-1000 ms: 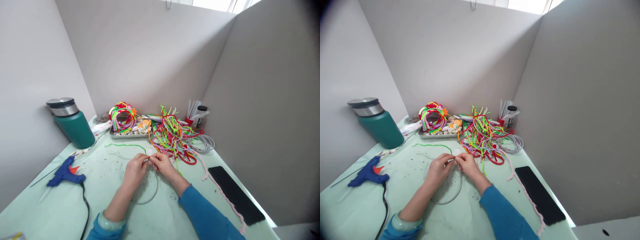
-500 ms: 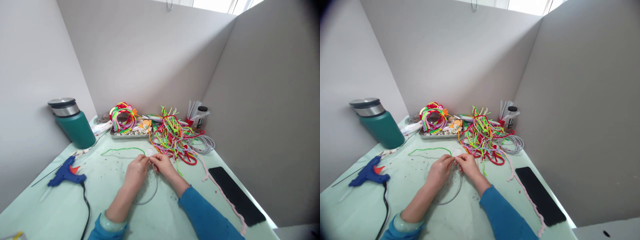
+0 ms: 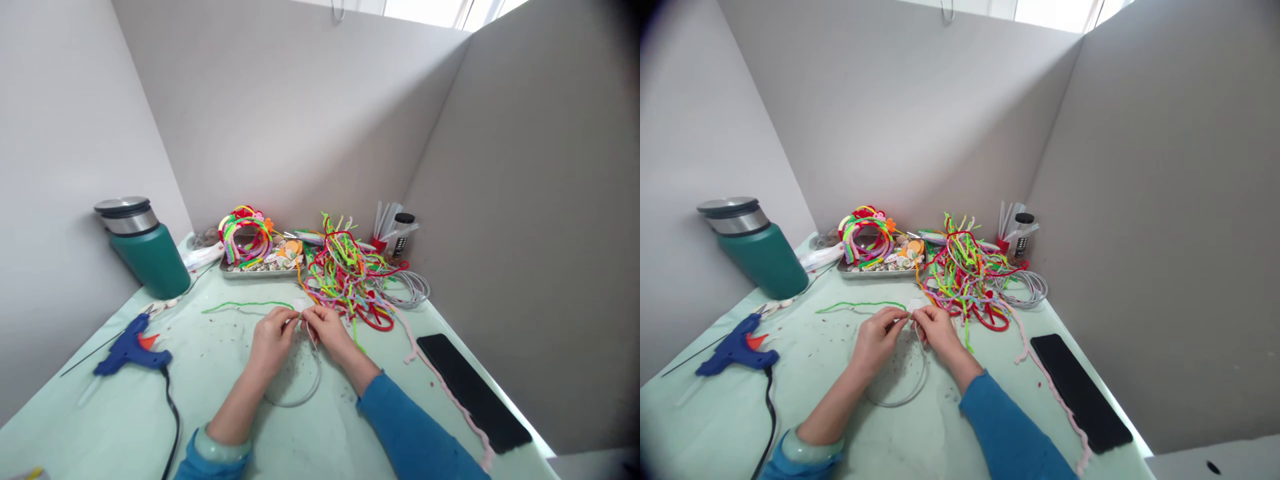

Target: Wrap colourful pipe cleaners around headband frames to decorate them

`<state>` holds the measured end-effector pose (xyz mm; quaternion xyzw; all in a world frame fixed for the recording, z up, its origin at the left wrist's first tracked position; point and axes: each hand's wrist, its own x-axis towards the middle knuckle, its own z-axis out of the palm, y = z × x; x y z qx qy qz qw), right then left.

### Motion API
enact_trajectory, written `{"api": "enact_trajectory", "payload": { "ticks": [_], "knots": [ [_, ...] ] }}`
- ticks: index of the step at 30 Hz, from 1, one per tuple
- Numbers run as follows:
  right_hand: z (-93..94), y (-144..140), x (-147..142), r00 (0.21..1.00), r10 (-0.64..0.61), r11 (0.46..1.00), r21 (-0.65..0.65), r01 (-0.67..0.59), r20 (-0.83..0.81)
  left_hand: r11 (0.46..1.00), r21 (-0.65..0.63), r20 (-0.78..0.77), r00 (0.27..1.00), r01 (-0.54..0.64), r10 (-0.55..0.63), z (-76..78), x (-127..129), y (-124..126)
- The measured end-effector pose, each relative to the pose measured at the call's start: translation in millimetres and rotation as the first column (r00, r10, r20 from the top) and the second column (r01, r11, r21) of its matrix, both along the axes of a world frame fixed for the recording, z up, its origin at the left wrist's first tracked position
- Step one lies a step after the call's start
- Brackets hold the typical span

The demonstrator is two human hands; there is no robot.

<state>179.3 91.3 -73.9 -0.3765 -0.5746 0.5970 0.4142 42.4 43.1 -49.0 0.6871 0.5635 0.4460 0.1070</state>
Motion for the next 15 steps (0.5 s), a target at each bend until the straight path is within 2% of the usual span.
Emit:
{"api": "enact_trajectory", "payload": {
  "ticks": [4,8,15],
  "knots": [
    [-0.3,-1,0,0.998,0.056,0.998,-0.024,-0.056,-0.006,0.993,0.055,0.075,0.992,0.101,-0.105,6.8,3,-4],
    [2.8,-2,-1,0.991,0.102,0.991,-0.079,-0.108,-0.082,0.98,0.071,0.104,0.976,0.184,-0.191,12.2,6,-7],
    [15.7,-4,2,0.973,0.036,0.996,-0.074,-0.054,-0.229,0.978,0.089,0.174,0.964,0.19,-0.203,14.2,6,-11]
  ]
}}
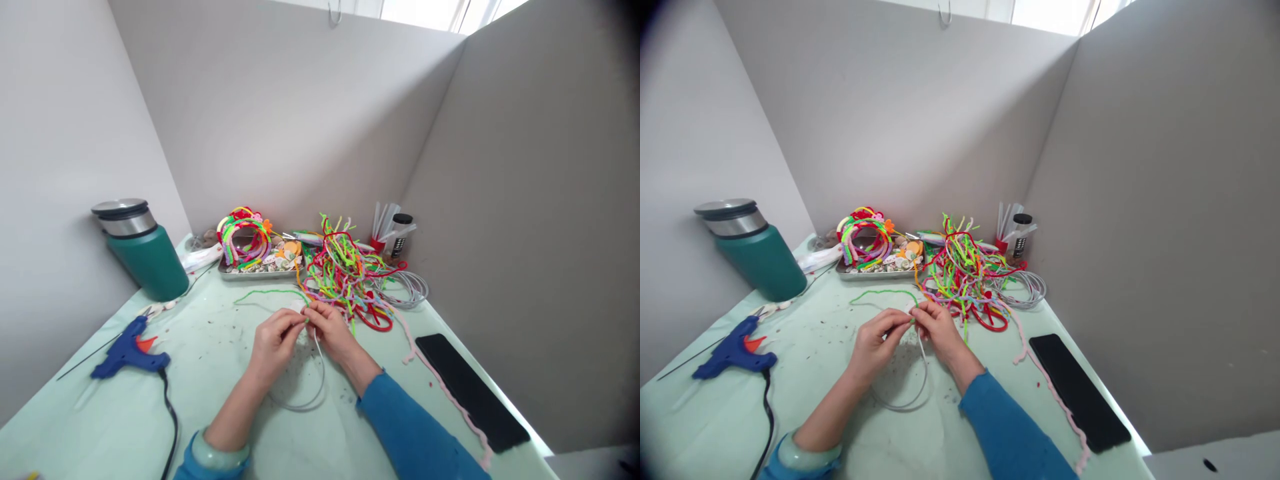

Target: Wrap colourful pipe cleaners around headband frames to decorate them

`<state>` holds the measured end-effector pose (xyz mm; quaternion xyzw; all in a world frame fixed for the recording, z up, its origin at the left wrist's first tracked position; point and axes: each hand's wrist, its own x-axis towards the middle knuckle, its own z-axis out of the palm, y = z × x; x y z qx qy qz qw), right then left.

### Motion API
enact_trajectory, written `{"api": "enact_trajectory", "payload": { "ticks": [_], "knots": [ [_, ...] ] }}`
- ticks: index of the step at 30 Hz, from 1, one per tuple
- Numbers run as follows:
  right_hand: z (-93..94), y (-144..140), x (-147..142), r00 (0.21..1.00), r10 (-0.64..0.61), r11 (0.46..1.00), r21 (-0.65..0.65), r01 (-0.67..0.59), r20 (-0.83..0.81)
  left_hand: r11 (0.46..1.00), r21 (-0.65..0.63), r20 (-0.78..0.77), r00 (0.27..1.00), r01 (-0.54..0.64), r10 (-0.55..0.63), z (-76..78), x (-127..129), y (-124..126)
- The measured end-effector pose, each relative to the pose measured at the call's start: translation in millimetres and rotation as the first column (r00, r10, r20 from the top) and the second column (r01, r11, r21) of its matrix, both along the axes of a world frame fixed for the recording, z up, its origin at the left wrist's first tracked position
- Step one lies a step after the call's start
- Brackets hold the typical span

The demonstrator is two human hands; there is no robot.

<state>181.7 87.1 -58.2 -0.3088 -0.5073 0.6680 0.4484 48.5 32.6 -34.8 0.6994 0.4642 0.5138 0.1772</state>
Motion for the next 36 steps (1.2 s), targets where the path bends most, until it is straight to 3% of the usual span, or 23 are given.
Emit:
{"api": "enact_trajectory", "payload": {
  "ticks": [8,14,22,29,36],
  "knots": [
    [-2.8,1,-1,0.994,-0.074,0.987,0.147,0.062,0.081,0.964,-0.206,0.129,0.972,-0.167,0.196,-13.9,-11,9],
    [-7.3,1,-2,0.97,-0.126,0.959,0.275,0.065,0.208,0.906,-0.33,0.086,0.947,-0.266,0.31,-17.8,-14,12],
    [-5.6,-2,2,0.939,-0.172,0.922,0.383,0.047,0.298,0.915,-0.294,-0.04,0.96,-0.278,0.278,-21.6,-14,15],
    [-2.8,0,1,0.917,-0.283,0.807,0.587,0.069,0.282,0.932,-0.268,-0.204,0.96,-0.244,0.193,-19.0,-8,13],
    [-3.2,1,0,0.94,-0.251,0.825,0.559,0.084,0.23,0.931,-0.304,-0.195,0.97,-0.201,0.145,-17.7,-6,11]
  ]
}}
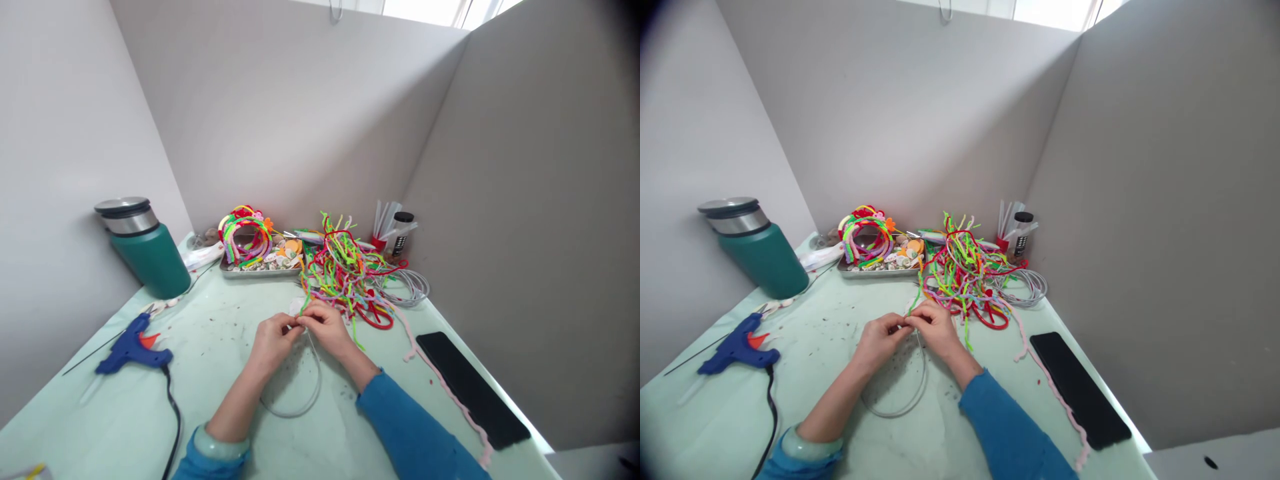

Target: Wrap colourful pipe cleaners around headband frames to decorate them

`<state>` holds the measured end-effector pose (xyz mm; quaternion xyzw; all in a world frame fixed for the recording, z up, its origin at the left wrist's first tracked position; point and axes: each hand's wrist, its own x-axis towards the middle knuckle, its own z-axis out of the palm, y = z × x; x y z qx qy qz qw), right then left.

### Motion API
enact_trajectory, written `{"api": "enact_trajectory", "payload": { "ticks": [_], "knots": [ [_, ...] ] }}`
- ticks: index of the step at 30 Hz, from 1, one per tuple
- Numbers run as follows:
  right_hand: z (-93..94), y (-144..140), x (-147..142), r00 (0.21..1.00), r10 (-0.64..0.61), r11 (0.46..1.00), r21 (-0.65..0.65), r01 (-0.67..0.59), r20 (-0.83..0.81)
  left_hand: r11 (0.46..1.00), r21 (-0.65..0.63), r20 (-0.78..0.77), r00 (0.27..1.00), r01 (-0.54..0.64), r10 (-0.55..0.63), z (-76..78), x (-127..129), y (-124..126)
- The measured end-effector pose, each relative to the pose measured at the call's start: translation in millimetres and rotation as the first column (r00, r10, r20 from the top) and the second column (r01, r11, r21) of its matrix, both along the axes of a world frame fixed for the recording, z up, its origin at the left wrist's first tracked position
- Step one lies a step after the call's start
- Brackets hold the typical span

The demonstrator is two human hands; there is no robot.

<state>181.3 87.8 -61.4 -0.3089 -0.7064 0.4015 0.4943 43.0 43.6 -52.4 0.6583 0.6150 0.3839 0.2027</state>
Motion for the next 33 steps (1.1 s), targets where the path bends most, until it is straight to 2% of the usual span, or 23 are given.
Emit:
{"api": "enact_trajectory", "payload": {
  "ticks": [6,10,13,21,28,33],
  "knots": [
    [1.6,-2,-1,1.0,0.004,0.998,-0.062,-0.005,-0.01,0.998,-0.028,0.088,0.995,-0.052,0.054,2.7,2,-1],
    [-1.6,-1,-1,0.999,-0.028,0.987,-0.159,0.025,-0.02,0.99,-0.118,0.238,0.966,-0.071,0.098,4.1,0,0],
    [-4.3,-1,0,1.0,-0.018,0.985,-0.172,0.016,-0.015,0.979,-0.194,0.334,0.934,-0.061,0.124,7.1,0,0],
    [-7.4,-1,-1,1.0,0.011,0.991,-0.134,-0.009,0.014,0.953,-0.293,0.439,0.875,-0.072,0.201,10.7,-1,-1],
    [-7.2,-4,-1,0.995,0.014,1.0,0.014,-0.016,0.098,0.943,-0.329,0.469,0.858,-0.051,0.21,8.8,-2,-1],
    [-3.8,-6,1,0.995,0.02,0.997,0.07,-0.026,0.095,0.946,-0.323,0.493,0.847,-0.032,0.197,8.7,-2,0]
  ]
}}
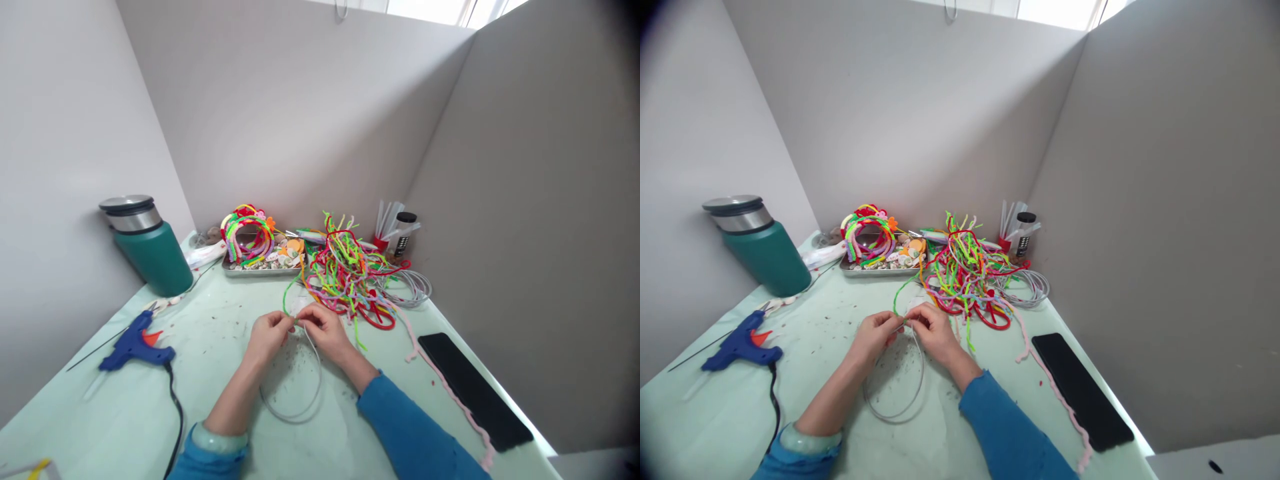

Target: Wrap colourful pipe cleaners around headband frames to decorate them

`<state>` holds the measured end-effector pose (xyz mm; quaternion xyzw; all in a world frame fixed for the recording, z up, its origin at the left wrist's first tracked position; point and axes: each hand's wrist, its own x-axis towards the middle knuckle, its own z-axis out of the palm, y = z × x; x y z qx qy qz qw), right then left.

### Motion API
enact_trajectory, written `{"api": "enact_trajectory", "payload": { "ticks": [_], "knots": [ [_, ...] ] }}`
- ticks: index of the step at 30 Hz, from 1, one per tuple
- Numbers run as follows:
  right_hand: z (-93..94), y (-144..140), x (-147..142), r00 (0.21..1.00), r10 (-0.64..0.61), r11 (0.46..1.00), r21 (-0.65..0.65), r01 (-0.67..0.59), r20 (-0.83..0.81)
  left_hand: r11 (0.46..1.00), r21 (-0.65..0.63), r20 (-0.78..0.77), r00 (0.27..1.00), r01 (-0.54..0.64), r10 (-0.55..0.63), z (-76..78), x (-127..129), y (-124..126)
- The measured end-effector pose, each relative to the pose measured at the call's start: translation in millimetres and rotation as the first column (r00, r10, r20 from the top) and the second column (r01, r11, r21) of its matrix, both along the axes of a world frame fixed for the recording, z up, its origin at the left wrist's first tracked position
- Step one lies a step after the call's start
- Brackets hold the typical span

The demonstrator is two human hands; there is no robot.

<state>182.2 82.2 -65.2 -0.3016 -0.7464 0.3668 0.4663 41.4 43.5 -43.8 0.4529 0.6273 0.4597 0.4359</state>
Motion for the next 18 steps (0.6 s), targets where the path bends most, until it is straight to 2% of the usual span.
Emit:
{"api": "enact_trajectory", "payload": {
  "ticks": [5,8,11,14,18],
  "knots": [
    [3.6,-0.8,0.4,0.998,0.052,0.998,-0.022,-0.052,-0.028,0.996,-0.063,0.206,0.977,0.069,-0.054,5.2,-1.4,-2.6],
    [4.2,-0.9,0.0,0.997,0.073,0.994,-0.084,-0.076,-0.038,0.991,-0.072,0.259,0.962,0.109,-0.087,7.5,-1.9,-4.4],
    [3.0,-0.2,-0.3,0.995,0.078,0.989,-0.121,-0.085,-0.057,0.994,-0.033,0.238,0.967,0.102,-0.091,5.8,-0.7,-3.6],
    [0.3,1.5,-0.6,0.995,0.057,0.985,-0.156,-0.069,-0.08,0.999,0.049,0.18,0.983,0.015,-0.024,1.9,1.7,-1.7],
    [-3.0,3.5,-1.2,0.992,0.028,0.97,-0.238,-0.057,-0.122,0.969,0.243,-0.067,0.997,-0.032,0.05,-0.6,3.9,-3.4]
  ]
}}
